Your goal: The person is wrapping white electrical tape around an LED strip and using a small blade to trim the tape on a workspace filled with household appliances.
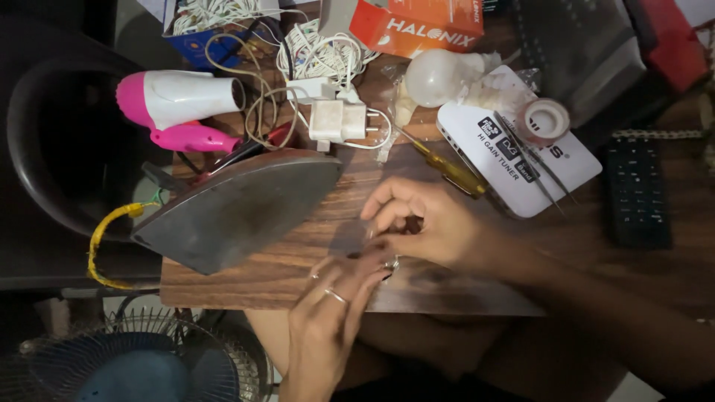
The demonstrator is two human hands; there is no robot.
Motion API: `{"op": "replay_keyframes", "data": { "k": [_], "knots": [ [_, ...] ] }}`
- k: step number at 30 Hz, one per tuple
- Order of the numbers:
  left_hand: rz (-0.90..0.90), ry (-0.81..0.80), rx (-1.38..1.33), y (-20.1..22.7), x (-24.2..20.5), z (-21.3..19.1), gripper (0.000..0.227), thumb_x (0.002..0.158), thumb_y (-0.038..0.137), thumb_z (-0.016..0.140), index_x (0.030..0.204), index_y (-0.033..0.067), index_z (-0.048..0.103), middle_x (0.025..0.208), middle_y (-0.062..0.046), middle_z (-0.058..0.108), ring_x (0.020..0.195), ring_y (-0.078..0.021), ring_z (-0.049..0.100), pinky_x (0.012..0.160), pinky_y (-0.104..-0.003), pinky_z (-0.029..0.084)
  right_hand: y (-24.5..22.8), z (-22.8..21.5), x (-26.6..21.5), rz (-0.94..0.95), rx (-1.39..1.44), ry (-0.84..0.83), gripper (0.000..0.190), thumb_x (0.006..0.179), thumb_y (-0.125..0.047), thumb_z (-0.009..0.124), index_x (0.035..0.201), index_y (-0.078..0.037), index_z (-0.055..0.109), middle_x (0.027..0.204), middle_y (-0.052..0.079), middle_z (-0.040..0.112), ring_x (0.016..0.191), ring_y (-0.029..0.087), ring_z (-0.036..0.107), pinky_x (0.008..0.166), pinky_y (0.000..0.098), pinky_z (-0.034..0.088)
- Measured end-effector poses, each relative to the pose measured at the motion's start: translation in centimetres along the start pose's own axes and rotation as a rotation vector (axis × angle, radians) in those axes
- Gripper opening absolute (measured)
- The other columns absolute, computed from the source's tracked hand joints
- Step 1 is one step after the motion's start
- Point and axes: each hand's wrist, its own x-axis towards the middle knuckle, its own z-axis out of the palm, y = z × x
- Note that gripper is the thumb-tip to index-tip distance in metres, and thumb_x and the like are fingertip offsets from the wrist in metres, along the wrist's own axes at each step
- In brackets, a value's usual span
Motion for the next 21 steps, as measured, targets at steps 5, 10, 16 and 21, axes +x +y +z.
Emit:
{"op": "replay_keyframes", "data": {
  "k": [5, 10, 16, 21],
  "knots": [
    [0.073, -0.017, 0.099, 0.0, -0.1, 0.0, 0.025, 0.089, -0.004, 0.070, 0.113, 0.0034, 0.074, 0.105, -0.012, 0.072, 0.094, -0.0256, 0.072, 0.085, -0.035, 0.057, -2.0, 0.1, -0.1, 0.144, -0.050, -0.019, 0.035, 0.088, -0.012, 0.073, 0.120, -0.007, 0.060, 0.097, 0.002, 0.081, 0.081, 0.008, 0.069, 0.070, 0.0260, 0.053],
    [-0.071, -0.001, 0.128, -0.3, 0.2, 0.8, 0.020, 0.089, -0.002, 0.071, 0.108, 0.0019, 0.073, 0.107, -0.015, 0.069, 0.092, -0.0289, 0.071, 0.080, -0.035, 0.056, -2.2, 0.4, -0.6, -0.327, -0.488, 0.152, 0.040, 0.096, -0.010, 0.070, 0.132, -0.002, 0.055, 0.115, 0.016, 0.073, 0.098, 0.018, 0.069, 0.078, 0.0306, 0.057],
    [-0.233, 0.072, -0.008, -1.2, 0.7, 0.9, 0.012, 0.094, 0.003, 0.069, 0.106, 0.0017, 0.070, 0.098, -0.008, 0.075, 0.090, -0.0191, 0.074, 0.081, -0.029, 0.056, -3.2, 0.5, -1.0, -0.050, -0.599, 0.366, 0.036, 0.097, -0.015, 0.072, 0.130, -0.008, 0.061, 0.097, 0.013, 0.064, 0.078, 0.020, 0.065, 0.067, 0.0320, 0.053],
    [-0.555, 0.088, -0.388, -3.8, 0.2, 1.5, 0.014, 0.096, 0.005, 0.068, 0.109, 0.0019, 0.073, 0.087, -0.002, 0.074, 0.075, -0.0065, 0.060, 0.066, -0.021, 0.047, -4.2, 0.5, -0.5, -0.386, -0.527, 0.098, 0.018, 0.086, -0.003, 0.071, 0.103, -0.006, 0.069, 0.105, 0.008, 0.069, 0.093, 0.024, 0.066, 0.079, 0.0338, 0.052]
  ]
}}
